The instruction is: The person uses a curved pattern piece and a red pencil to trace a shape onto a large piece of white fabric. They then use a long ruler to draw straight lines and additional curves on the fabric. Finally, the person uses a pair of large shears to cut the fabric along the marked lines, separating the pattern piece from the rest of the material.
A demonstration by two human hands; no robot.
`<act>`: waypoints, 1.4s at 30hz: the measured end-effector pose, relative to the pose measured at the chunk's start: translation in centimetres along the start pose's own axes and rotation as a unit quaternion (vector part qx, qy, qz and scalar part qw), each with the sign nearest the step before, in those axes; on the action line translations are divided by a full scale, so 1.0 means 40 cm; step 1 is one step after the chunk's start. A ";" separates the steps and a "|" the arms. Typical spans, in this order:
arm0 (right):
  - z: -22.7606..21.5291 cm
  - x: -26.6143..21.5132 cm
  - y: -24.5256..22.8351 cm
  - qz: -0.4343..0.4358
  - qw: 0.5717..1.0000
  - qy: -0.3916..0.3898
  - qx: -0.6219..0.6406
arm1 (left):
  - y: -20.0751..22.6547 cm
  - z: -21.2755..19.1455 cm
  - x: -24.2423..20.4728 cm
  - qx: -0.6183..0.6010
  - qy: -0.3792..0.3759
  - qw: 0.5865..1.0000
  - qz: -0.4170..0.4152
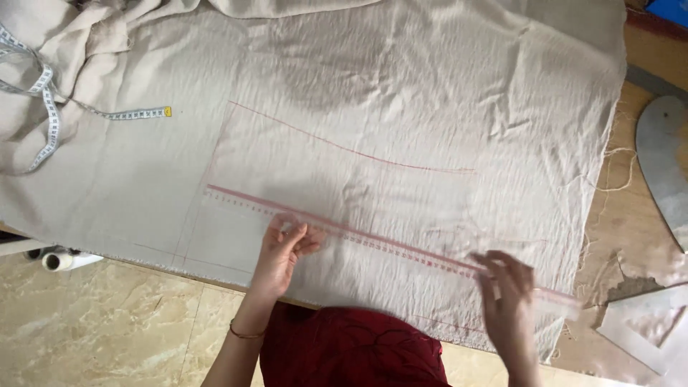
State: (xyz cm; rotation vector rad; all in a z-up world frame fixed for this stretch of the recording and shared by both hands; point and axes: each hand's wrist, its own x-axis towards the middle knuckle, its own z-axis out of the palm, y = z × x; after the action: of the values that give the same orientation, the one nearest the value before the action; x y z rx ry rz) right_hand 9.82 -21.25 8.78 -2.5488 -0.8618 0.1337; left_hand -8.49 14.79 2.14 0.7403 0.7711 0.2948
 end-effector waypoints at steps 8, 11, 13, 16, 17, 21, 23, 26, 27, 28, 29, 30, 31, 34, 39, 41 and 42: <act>0.108 -0.152 -0.174 -0.074 0.996 -0.049 -0.007 | 0.015 0.063 -0.052 0.087 -0.046 0.994 -0.057; 0.160 -0.200 -0.201 -0.093 0.995 -0.038 -0.010 | 0.029 0.055 -0.052 0.114 -0.060 0.991 -0.022; 0.194 -0.228 -0.229 -0.109 0.994 -0.021 -0.006 | 0.023 0.034 -0.052 0.122 -0.056 0.991 0.002; 0.232 -0.257 -0.281 -0.042 0.997 -0.025 0.051 | -0.001 -0.005 -0.048 0.166 -0.047 0.978 0.115; 0.245 -0.267 -0.298 -0.009 0.998 -0.009 0.060 | -0.001 -0.012 -0.053 0.284 -0.028 0.940 0.187; 0.262 -0.266 -0.379 0.042 0.994 0.021 0.097 | 0.015 -0.052 -0.079 0.522 -0.017 0.771 0.364; 0.282 -0.263 -0.397 0.053 0.994 0.019 0.091 | 0.022 -0.088 -0.092 0.538 -0.037 0.744 0.395; 0.301 -0.260 -0.429 0.101 0.991 0.007 0.091 | 0.015 -0.152 -0.089 0.617 -0.052 0.666 0.417; 0.305 -0.260 -0.441 0.135 0.986 -0.002 0.097 | 0.011 -0.172 -0.082 0.677 -0.045 0.612 0.407; 0.315 -0.256 -0.453 0.138 0.986 -0.001 0.096 | 0.017 -0.199 -0.066 0.676 -0.048 0.612 0.407; 0.322 -0.258 -0.464 0.129 0.987 0.009 0.100 | 0.019 -0.221 -0.049 0.706 -0.019 0.586 0.397; 0.328 -0.258 -0.470 0.120 0.987 0.019 0.104 | 0.018 -0.238 -0.030 0.734 0.010 0.559 0.386; 0.337 -0.261 -0.475 0.136 0.985 0.026 0.099 | 0.032 -0.251 -0.026 0.732 -0.008 0.560 0.388; 0.354 -0.283 -0.473 0.117 0.980 0.037 0.157 | 0.052 -0.261 -0.019 0.787 -0.001 0.512 0.345; 0.346 -0.293 -0.479 0.164 0.965 0.032 0.201 | 0.063 -0.249 -0.024 0.787 0.014 0.523 0.327; 0.342 -0.296 -0.472 0.166 0.964 0.059 0.199 | 0.061 -0.231 -0.032 0.787 -0.004 0.526 0.322; 0.339 -0.297 -0.468 0.154 0.965 0.075 0.197 | 0.061 -0.220 -0.037 0.787 -0.006 0.533 0.311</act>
State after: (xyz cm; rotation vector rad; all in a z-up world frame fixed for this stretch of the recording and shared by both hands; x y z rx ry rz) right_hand -13.14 -9.98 4.26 -2.2611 -0.3340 0.1843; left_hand -15.81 20.18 0.35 2.8127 0.5538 0.1409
